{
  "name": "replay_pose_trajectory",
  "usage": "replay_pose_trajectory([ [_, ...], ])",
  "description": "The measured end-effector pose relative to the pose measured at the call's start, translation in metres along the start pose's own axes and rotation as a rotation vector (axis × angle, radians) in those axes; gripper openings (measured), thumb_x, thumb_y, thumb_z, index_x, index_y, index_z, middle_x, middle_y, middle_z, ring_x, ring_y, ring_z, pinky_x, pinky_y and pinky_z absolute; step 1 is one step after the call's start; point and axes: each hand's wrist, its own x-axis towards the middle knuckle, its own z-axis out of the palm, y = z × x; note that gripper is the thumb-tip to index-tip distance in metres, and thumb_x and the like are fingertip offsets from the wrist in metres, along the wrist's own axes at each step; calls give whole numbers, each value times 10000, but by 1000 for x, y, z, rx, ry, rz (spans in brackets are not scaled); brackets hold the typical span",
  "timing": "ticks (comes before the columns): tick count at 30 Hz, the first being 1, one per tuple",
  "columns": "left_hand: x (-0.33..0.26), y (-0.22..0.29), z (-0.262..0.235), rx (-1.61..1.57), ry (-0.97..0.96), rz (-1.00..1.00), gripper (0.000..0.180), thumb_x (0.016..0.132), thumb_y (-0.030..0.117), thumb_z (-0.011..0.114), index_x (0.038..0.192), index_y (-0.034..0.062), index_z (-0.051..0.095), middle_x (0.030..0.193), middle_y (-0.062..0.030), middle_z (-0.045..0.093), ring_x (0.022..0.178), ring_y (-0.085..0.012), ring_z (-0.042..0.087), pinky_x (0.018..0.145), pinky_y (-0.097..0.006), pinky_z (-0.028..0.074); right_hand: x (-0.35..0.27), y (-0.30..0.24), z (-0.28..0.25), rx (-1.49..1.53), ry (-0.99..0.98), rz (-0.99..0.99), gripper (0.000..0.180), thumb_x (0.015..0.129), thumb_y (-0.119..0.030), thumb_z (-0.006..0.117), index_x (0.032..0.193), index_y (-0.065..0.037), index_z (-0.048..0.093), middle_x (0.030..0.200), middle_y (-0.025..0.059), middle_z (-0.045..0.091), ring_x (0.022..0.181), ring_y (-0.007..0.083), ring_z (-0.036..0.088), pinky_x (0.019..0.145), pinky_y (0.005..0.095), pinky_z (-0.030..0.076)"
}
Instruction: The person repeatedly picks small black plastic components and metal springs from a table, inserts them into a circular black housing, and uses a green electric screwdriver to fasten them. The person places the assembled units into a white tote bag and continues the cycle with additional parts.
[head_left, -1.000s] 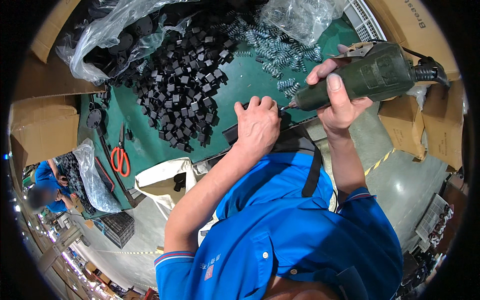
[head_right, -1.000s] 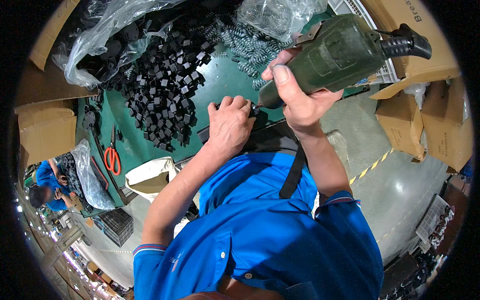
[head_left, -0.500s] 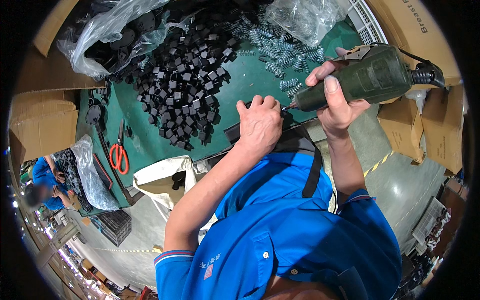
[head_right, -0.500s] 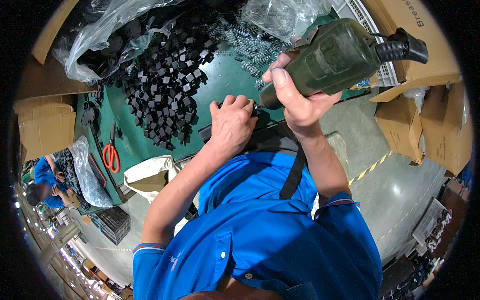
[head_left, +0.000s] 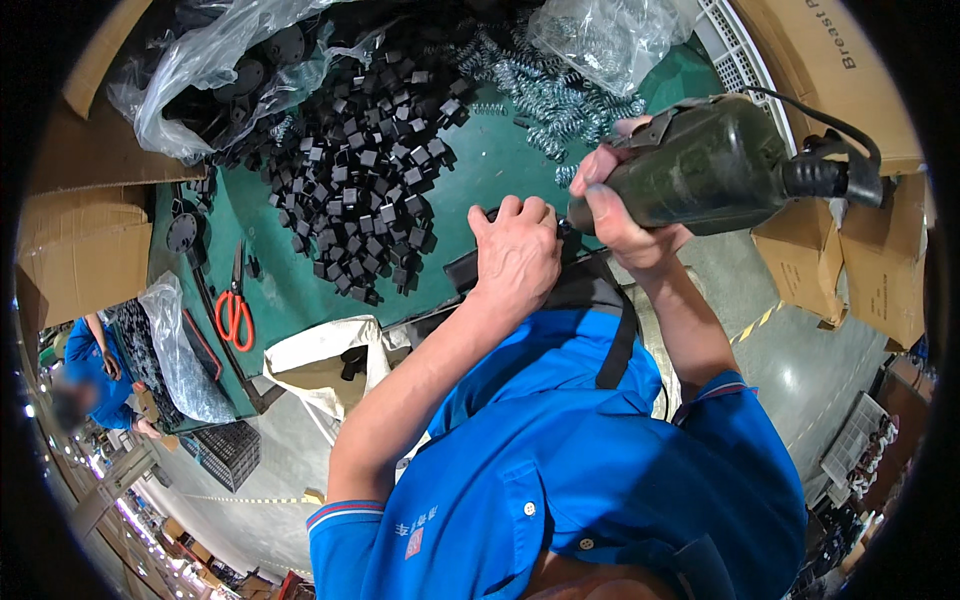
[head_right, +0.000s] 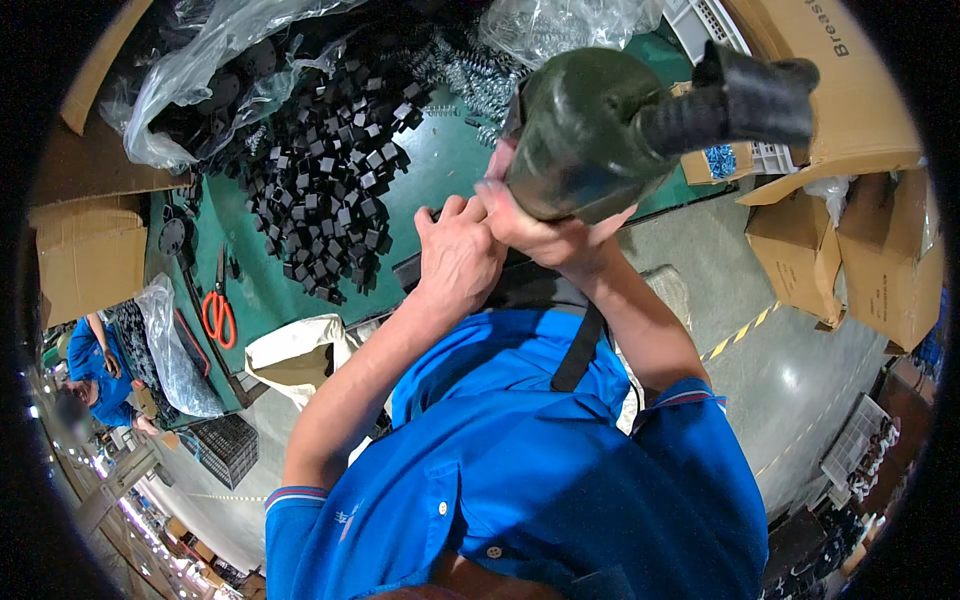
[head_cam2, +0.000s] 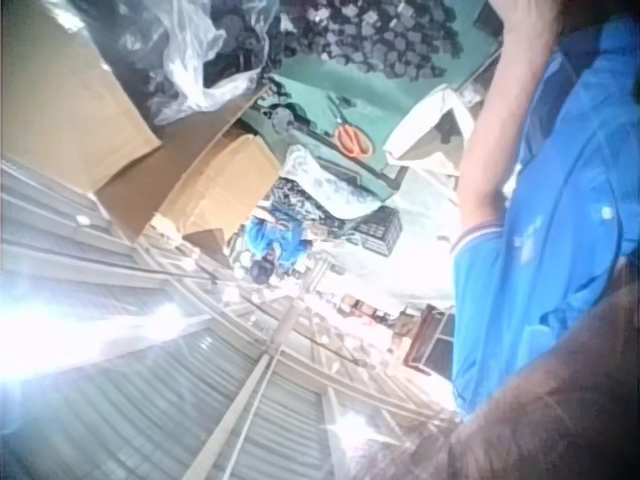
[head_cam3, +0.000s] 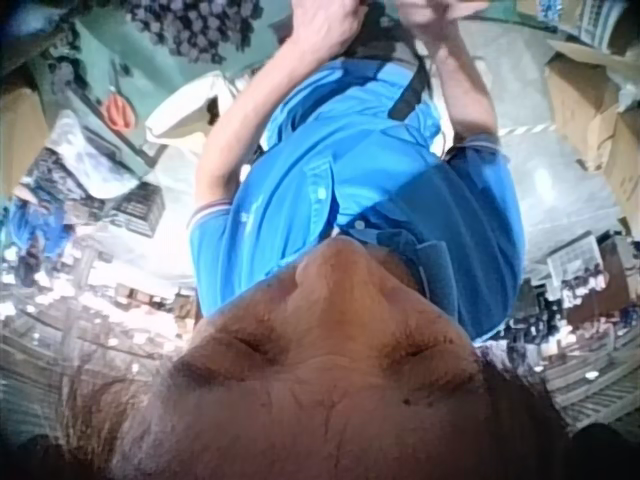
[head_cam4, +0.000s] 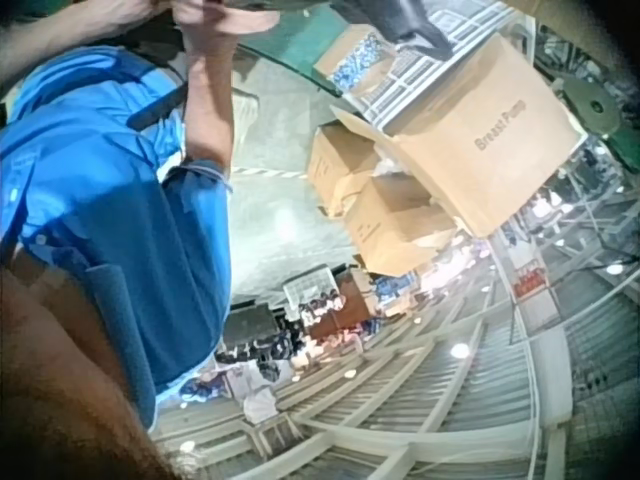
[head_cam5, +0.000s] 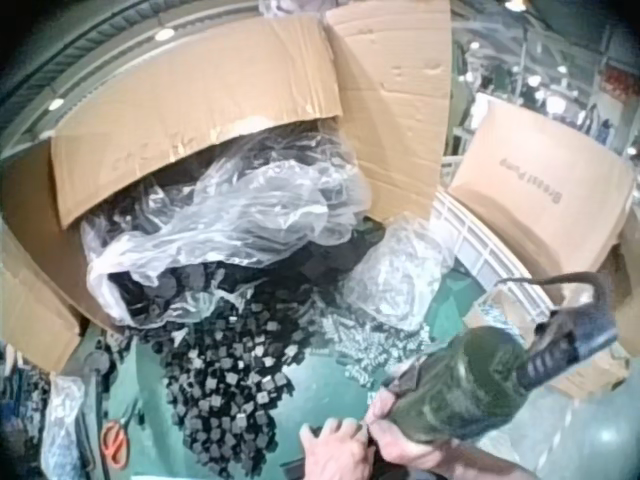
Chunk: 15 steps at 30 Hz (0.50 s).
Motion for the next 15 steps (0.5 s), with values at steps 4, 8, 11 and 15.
replay_pose_trajectory([
  [4,-2,0,2,-8,30,2,143,768,184,656,856,72,662,908,-42,567,911,-239,539,808,-513,355,4,-1,-5,-25,-111,-40,499,757,124,560,1210,-4,392,861,82,541,779,192,573,749,358,507],
  [8,-2,1,2,2,22,3,138,766,173,641,858,72,660,905,-43,566,918,-237,538,805,-510,352,-3,4,-2,75,-21,44,439,754,130,549,1144,-21,416,855,80,547,772,184,573,736,350,505],
  [11,-3,0,3,-5,19,6,133,764,163,629,859,76,660,906,-41,568,921,-234,541,803,-506,351,-5,10,0,176,-19,86,456,740,89,576,1159,1,421,837,84,555,753,184,581,701,345,506],
  [15,-4,-4,0,-12,64,71,157,756,158,632,895,90,657,903,-36,568,934,-222,548,801,-500,349,12,11,-6,522,-158,122,645,682,-108,674,1247,76,421,787,110,590,705,205,607,619,346,515],
])
